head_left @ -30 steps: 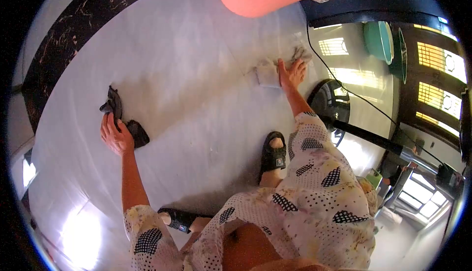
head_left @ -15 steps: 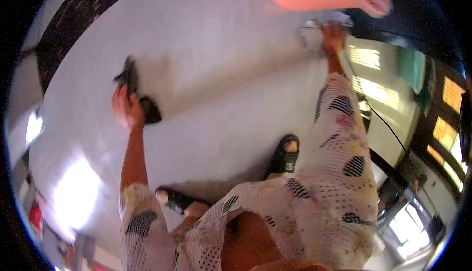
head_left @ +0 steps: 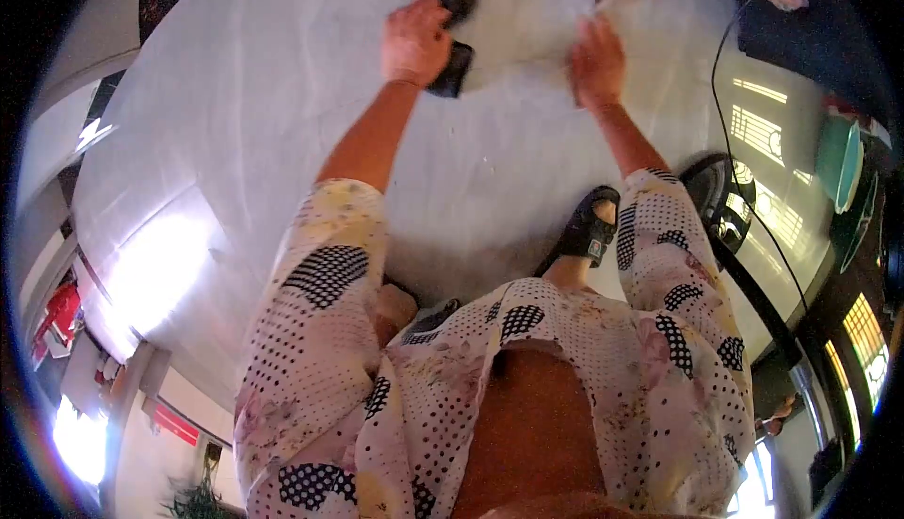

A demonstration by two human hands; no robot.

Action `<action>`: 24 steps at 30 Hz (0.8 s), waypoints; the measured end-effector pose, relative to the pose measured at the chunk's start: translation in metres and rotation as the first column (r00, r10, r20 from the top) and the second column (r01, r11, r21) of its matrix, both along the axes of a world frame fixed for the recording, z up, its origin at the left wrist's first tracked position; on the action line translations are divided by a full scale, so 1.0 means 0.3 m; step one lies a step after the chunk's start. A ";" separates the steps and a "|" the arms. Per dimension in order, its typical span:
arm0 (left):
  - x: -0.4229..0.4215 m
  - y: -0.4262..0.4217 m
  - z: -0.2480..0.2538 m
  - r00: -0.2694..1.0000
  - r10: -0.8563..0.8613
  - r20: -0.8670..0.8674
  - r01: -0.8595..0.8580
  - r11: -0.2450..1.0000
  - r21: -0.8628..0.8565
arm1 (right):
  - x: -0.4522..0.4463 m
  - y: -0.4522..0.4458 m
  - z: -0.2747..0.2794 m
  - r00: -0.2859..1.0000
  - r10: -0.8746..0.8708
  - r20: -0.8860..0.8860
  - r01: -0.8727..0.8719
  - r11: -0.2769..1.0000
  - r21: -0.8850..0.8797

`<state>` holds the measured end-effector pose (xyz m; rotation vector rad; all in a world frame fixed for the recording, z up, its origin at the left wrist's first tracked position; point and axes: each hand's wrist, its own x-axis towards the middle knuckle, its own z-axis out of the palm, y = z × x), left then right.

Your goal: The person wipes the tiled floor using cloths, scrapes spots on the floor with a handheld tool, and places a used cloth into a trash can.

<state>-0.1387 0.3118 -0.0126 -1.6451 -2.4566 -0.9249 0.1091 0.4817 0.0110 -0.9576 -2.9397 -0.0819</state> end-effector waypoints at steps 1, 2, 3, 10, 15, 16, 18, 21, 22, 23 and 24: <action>0.065 0.003 -0.005 0.997 -0.080 0.004 0.080 0.997 -0.013 | -0.039 -0.073 0.009 0.999 -0.008 0.050 0.011 0.998 -0.061; 0.135 -0.007 -0.012 0.989 -0.113 0.092 0.113 0.994 0.004 | -0.058 -0.143 0.013 0.995 -0.011 0.095 0.022 0.993 -0.120; 0.198 -0.024 0.011 0.980 -0.156 0.120 0.161 0.986 -0.036 | -0.060 -0.208 0.008 1.000 -0.007 -0.023 0.004 0.989 -0.145; 0.300 -0.124 -0.071 0.797 -0.162 0.583 0.299 0.943 -0.147 | -0.041 -0.285 -0.236 0.961 0.152 -0.230 -0.219 0.927 -0.303; 0.167 -0.297 0.002 0.391 0.024 0.920 0.186 0.977 -0.104 | 0.045 -0.182 -0.272 0.928 -0.039 -0.371 -0.208 0.771 -0.601; 0.108 -0.335 0.026 0.312 0.056 0.948 0.143 0.984 -0.105 | 0.055 -0.131 -0.217 0.847 -0.164 -0.506 -0.217 0.762 -0.610; -0.040 -0.429 0.016 0.252 0.121 0.960 -0.045 0.993 -0.113 | 0.063 -0.038 -0.118 0.885 -0.121 -0.450 -0.074 0.917 -0.393; -0.241 -0.576 0.015 0.303 0.173 0.937 -0.340 0.938 -0.063 | 0.127 -0.028 -0.226 0.964 -0.087 -0.250 0.037 0.979 -0.200; -0.280 -0.614 0.010 0.299 0.163 0.940 -0.387 0.921 -0.037 | 0.131 -0.048 -0.219 0.958 -0.109 -0.265 0.055 0.978 -0.204; -0.293 -0.640 -0.024 0.481 0.256 0.838 -0.398 0.916 -0.051 | 0.118 -0.098 -0.178 0.976 -0.092 -0.197 0.066 0.989 -0.133; -0.299 -0.665 -0.063 0.638 0.335 0.694 -0.412 0.909 -0.061 | 0.106 -0.117 -0.167 0.966 -0.104 -0.235 0.080 0.991 -0.111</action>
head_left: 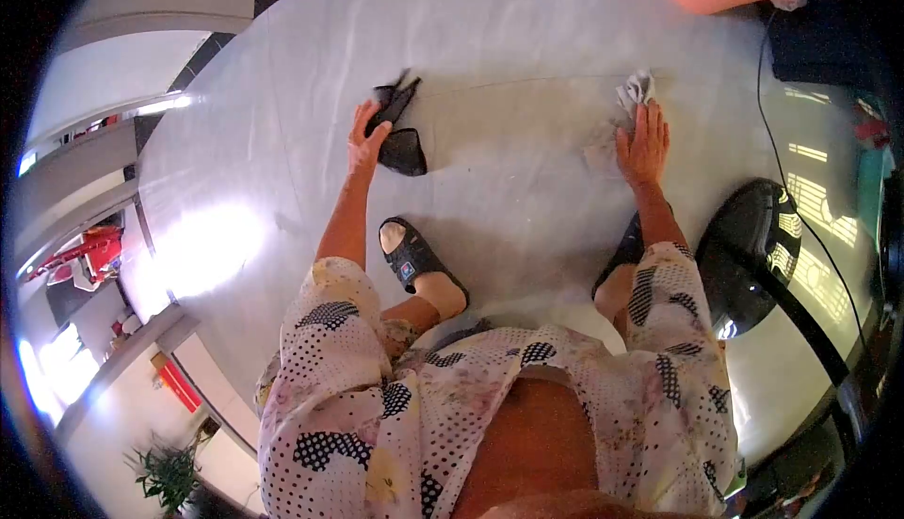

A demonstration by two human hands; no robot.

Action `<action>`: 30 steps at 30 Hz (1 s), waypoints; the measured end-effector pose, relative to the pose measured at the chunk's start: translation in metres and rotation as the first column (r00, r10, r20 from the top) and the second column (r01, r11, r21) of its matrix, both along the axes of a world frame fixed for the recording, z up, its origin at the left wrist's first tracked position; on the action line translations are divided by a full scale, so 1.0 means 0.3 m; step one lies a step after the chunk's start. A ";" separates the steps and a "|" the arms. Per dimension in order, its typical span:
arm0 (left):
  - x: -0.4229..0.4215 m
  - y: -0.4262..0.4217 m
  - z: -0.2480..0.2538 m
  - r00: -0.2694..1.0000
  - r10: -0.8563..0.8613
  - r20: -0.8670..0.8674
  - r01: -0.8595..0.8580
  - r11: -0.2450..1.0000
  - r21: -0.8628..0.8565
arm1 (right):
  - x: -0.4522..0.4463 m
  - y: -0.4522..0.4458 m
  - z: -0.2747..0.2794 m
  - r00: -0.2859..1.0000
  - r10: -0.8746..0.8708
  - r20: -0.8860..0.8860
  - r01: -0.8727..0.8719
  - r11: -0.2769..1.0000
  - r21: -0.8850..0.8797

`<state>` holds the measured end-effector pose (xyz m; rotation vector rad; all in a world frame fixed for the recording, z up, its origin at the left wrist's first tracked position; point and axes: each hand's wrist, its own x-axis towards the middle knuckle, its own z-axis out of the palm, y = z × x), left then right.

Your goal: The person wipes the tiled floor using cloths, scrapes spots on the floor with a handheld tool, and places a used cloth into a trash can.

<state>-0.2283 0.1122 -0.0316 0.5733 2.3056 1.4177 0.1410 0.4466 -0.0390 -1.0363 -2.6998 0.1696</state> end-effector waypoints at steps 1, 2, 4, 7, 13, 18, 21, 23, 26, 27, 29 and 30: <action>-0.001 -0.021 -0.030 0.980 -0.010 -0.199 -0.011 0.995 -0.103 | -0.008 -0.017 0.003 0.999 -0.017 -0.033 0.017 1.000 0.023; 0.020 -0.001 -0.008 0.932 -0.120 -0.343 0.038 0.971 -0.236 | -0.014 -0.033 0.011 0.998 -0.035 -0.060 0.037 0.999 0.039; 0.093 0.078 0.044 0.744 -0.381 -0.548 0.084 0.868 -0.489 | -0.021 -0.049 0.060 0.996 -0.078 0.035 0.078 0.997 0.008; 0.186 0.232 0.001 0.797 -0.393 -0.459 0.251 0.906 -0.339 | -0.024 -0.050 0.069 0.994 -0.090 0.069 0.090 0.996 -0.003; 0.505 0.468 0.012 0.788 -0.574 -0.224 0.566 0.818 -0.102 | -0.046 -0.036 0.036 0.993 -0.114 0.044 0.115 0.993 -0.023; 0.470 0.363 0.137 0.889 -0.376 0.261 0.363 0.926 0.098 | -0.027 -0.039 0.013 0.989 -0.146 0.039 0.145 0.989 0.018; 0.299 0.138 0.183 0.977 -0.012 0.211 0.022 0.999 -0.044 | -0.032 -0.041 0.030 0.990 -0.138 0.033 0.138 0.990 0.014; 0.216 -0.026 0.197 0.969 0.171 0.177 -0.157 0.984 -0.090 | -0.037 -0.038 0.008 0.991 -0.131 0.002 0.131 0.991 0.019; 0.172 -0.307 0.029 0.977 0.211 0.034 -0.192 0.937 -0.292 | -0.047 -0.034 -0.010 0.991 -0.132 -0.017 0.133 0.991 0.027; 0.198 -0.354 -0.034 0.988 0.135 -0.078 -0.154 0.928 -0.339 | -0.049 -0.036 -0.015 0.991 -0.131 -0.021 0.132 0.991 0.020; 0.307 -0.290 -0.007 0.992 0.103 -0.067 -0.121 0.904 -0.411 | -0.047 -0.036 -0.018 0.991 -0.130 -0.023 0.131 0.991 0.011; 0.338 -0.274 -0.037 0.994 -0.014 -0.106 -0.028 0.923 -0.384 | -0.045 -0.031 -0.020 0.990 -0.137 -0.019 0.137 0.990 0.020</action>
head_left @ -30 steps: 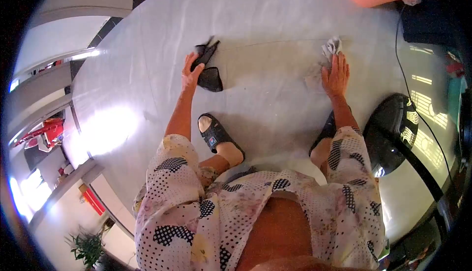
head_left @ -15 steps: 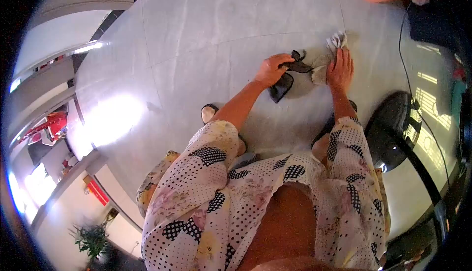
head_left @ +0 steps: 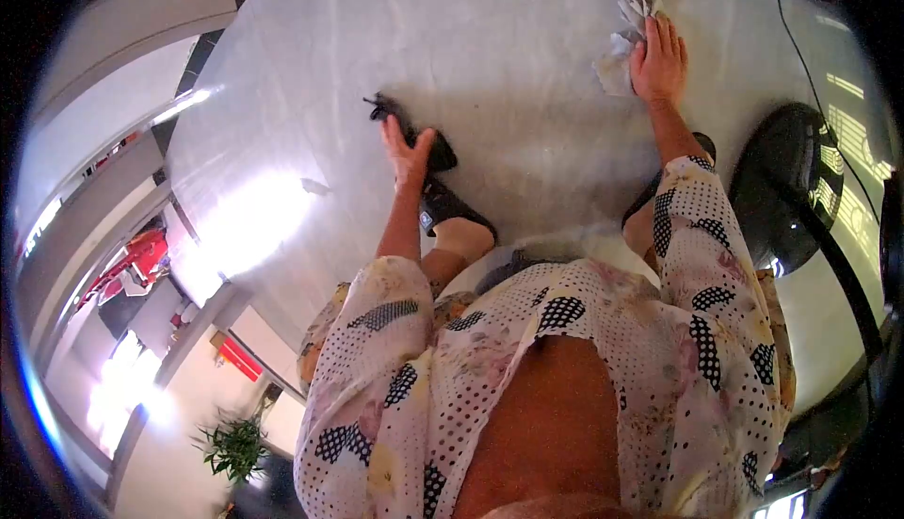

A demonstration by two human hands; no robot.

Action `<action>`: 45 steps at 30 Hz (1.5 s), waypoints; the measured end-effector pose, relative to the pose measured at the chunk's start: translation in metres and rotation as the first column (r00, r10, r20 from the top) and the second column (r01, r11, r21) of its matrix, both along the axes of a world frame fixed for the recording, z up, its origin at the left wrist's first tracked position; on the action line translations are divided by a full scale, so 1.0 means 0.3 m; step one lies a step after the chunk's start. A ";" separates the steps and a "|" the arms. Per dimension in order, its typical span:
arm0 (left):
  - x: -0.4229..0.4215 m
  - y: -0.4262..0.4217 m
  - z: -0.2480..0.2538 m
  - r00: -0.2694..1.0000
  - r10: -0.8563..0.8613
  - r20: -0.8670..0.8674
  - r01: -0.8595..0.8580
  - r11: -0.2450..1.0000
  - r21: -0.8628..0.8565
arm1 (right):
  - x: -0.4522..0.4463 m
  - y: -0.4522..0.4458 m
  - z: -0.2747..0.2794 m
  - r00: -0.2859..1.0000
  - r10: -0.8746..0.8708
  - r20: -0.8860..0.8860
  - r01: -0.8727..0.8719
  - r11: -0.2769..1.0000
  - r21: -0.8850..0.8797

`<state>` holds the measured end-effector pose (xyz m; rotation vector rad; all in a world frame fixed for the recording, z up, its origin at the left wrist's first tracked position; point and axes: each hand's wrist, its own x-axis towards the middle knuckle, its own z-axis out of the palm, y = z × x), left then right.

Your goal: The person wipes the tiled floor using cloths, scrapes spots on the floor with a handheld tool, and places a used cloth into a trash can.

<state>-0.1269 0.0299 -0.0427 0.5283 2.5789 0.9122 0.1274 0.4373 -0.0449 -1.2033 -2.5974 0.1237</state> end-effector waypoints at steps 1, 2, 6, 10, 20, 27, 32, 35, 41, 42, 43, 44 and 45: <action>0.042 0.029 0.021 0.977 -0.212 -0.028 0.205 0.967 -0.149 | -0.005 -0.001 0.002 1.000 -0.003 0.004 0.003 1.000 0.006; 0.113 0.074 0.052 0.946 -0.321 -0.047 0.304 0.929 -0.210 | -0.006 -0.011 0.004 1.000 -0.006 0.008 0.006 1.000 0.007; 0.259 0.221 0.092 0.877 -0.477 -0.052 0.445 0.849 -0.284 | -0.013 0.002 -0.004 1.000 -0.015 -0.002 0.015 1.000 -0.014; 0.260 0.315 0.068 0.833 -0.552 -0.037 0.551 0.834 -0.024 | -0.014 -0.005 -0.002 0.999 -0.016 0.030 0.017 0.999 -0.028; 0.065 0.346 0.288 0.841 0.047 0.539 -0.286 0.885 0.368 | -0.014 -0.013 -0.007 0.998 -0.014 0.055 0.016 0.999 -0.037; -0.311 -0.317 0.093 0.761 0.579 0.293 -0.649 0.687 0.327 | -0.025 -0.014 -0.030 0.999 0.006 -0.040 -0.006 1.000 0.020; -0.131 -0.276 -0.079 0.638 0.713 -0.289 -0.757 0.650 -0.067 | -0.018 -0.004 -0.029 0.999 -0.008 -0.036 0.009 1.000 0.006; -0.008 -0.048 -0.055 0.833 0.431 -0.346 -0.479 0.876 -0.061 | -0.010 0.012 -0.007 1.000 0.014 -0.015 -0.014 1.000 0.017; 0.233 0.439 -0.022 0.977 0.024 -0.211 0.026 0.972 0.233 | -0.016 0.011 -0.007 0.999 0.031 0.043 -0.032 0.999 0.016; 0.241 0.490 0.012 0.993 -0.051 -0.104 0.074 0.971 0.226 | -0.002 0.009 -0.005 0.997 0.024 0.067 -0.025 1.000 0.006; 0.237 0.535 0.017 0.993 -0.112 -0.028 0.115 0.946 0.303 | 0.001 0.013 0.003 0.998 0.029 0.059 -0.029 1.000 -0.001; 0.233 0.577 0.029 0.983 -0.181 0.045 0.150 0.914 0.378 | 0.000 0.014 0.007 0.998 0.031 0.052 -0.030 0.999 -0.010; 0.237 0.603 0.055 0.953 -0.154 0.261 0.033 0.909 0.415 | 0.003 0.009 0.007 0.998 0.031 0.048 -0.030 0.999 -0.022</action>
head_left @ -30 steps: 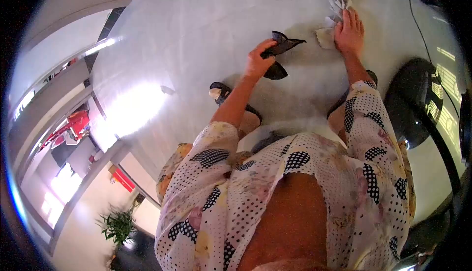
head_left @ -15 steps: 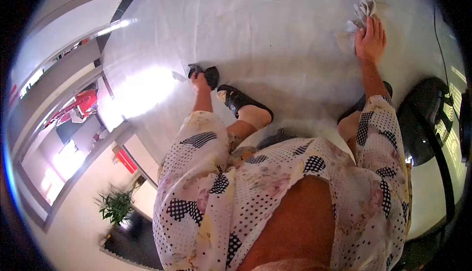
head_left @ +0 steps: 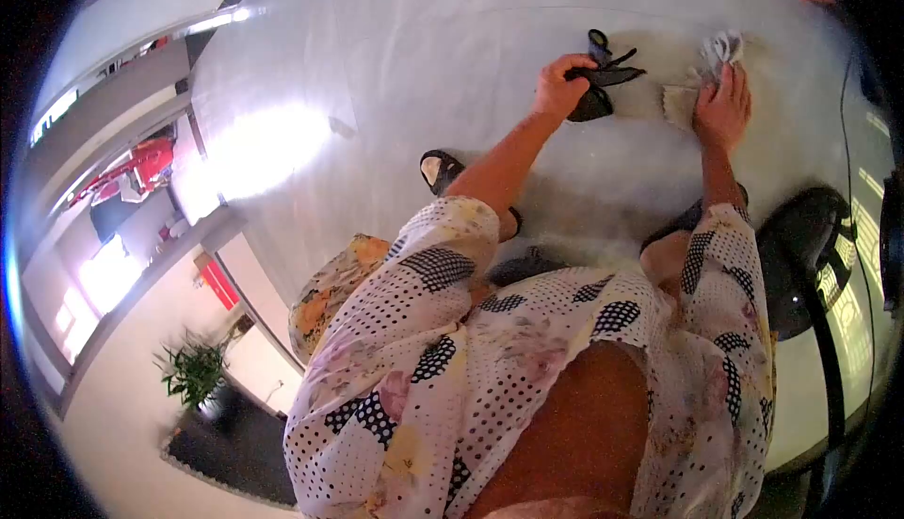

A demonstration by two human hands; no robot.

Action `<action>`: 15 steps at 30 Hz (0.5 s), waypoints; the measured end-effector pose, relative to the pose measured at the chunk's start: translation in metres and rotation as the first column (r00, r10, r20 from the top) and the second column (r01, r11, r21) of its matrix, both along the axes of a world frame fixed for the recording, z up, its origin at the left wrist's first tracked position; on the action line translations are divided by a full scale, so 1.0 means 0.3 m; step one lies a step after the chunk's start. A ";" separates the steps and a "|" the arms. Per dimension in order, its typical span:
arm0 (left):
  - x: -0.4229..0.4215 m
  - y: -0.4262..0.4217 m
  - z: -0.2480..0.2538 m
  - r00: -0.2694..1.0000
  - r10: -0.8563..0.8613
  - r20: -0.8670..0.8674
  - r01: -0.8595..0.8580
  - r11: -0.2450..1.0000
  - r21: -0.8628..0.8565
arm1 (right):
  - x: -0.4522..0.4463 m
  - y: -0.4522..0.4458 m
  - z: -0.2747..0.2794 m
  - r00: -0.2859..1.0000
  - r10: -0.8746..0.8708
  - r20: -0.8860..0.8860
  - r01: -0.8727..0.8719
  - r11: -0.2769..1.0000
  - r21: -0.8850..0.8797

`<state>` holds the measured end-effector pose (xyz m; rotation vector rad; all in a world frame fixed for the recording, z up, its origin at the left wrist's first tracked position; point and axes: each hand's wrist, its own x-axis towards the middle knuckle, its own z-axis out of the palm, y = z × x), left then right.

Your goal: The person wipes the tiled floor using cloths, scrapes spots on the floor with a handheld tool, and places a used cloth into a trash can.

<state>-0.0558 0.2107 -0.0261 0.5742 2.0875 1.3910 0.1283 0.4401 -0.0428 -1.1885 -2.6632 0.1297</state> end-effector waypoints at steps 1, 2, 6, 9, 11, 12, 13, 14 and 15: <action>-0.004 0.027 0.047 0.975 0.024 0.222 -0.028 1.000 0.014 | 0.006 -0.004 -0.013 1.000 -0.012 0.014 0.012 1.000 0.007; -0.015 0.052 0.081 0.901 0.037 0.432 -0.052 0.998 0.023 | 0.006 -0.003 -0.031 0.999 -0.028 0.026 0.027 0.999 0.020; -0.166 -0.012 0.188 0.923 0.159 0.352 -0.205 0.974 0.097 | -0.007 -0.014 0.018 0.999 -0.040 -0.017 0.039 0.998 -0.039; -0.394 -0.180 0.153 0.984 0.174 0.045 -0.175 0.984 0.020 | -0.008 -0.011 -0.017 0.994 -0.080 0.071 0.083 0.996 -0.036; -0.459 -0.265 0.163 0.960 0.266 0.082 -0.265 0.964 -0.029 | -0.001 -0.012 -0.013 0.992 -0.087 0.087 0.089 0.996 -0.018; -0.498 -0.329 0.116 0.969 0.206 -0.132 -0.234 0.941 -0.245 | -0.004 -0.016 0.001 0.995 -0.080 0.066 0.081 0.997 -0.018; -0.488 -0.382 0.055 0.956 0.049 -0.290 -0.140 0.943 -0.302 | -0.007 -0.018 0.010 0.997 -0.069 0.042 0.070 0.997 -0.019; -0.473 -0.439 0.003 0.896 -0.116 -0.430 -0.058 0.927 -0.371 | -0.005 -0.019 0.012 0.997 -0.066 0.024 0.067 0.997 -0.031; -0.401 -0.480 -0.052 0.905 -0.153 -0.396 -0.030 0.907 -0.420 | -0.006 -0.020 0.013 0.997 -0.067 0.028 0.068 0.997 -0.039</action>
